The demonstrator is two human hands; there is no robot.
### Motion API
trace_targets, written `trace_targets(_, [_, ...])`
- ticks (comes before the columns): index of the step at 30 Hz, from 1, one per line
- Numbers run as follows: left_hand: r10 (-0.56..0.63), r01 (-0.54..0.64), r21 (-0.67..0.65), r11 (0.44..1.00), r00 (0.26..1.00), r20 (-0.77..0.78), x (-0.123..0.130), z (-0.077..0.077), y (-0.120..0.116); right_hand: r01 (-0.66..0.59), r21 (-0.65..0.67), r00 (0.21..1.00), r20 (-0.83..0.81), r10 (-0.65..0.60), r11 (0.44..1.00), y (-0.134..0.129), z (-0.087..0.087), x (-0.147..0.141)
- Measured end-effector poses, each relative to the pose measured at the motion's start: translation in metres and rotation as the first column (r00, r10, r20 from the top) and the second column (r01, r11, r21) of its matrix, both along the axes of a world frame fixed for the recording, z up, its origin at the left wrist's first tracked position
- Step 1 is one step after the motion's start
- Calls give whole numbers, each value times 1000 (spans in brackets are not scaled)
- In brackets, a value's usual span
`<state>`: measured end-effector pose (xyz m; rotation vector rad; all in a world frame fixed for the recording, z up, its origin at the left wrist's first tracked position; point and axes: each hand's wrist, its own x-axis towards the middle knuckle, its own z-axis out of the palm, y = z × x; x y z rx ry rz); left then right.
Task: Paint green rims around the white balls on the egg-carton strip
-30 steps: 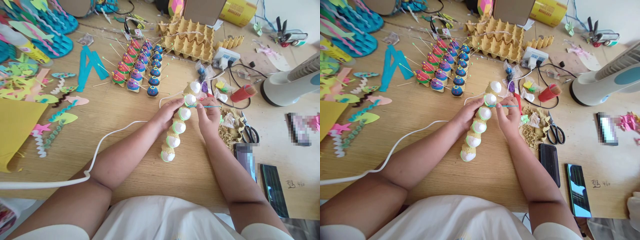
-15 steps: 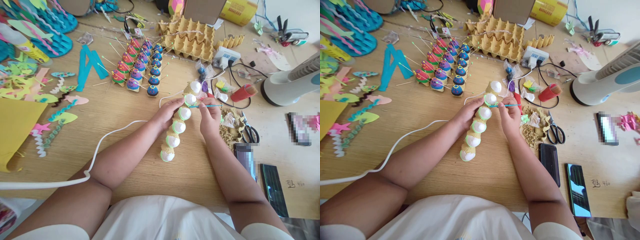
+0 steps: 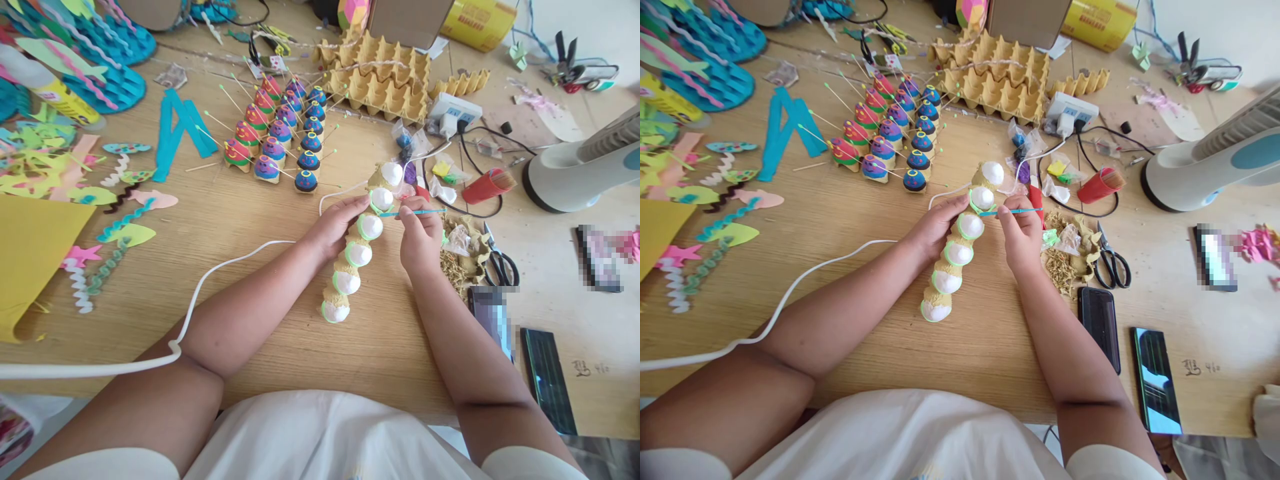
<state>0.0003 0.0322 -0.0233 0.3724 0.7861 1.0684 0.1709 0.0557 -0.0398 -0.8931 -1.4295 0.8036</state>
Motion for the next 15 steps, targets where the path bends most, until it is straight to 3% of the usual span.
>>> trace_targets(15, [24, -24, 82, 996, 1000, -2, 0, -4, 0, 22, -57, 994, 104, -16, 998, -2, -2, 4])
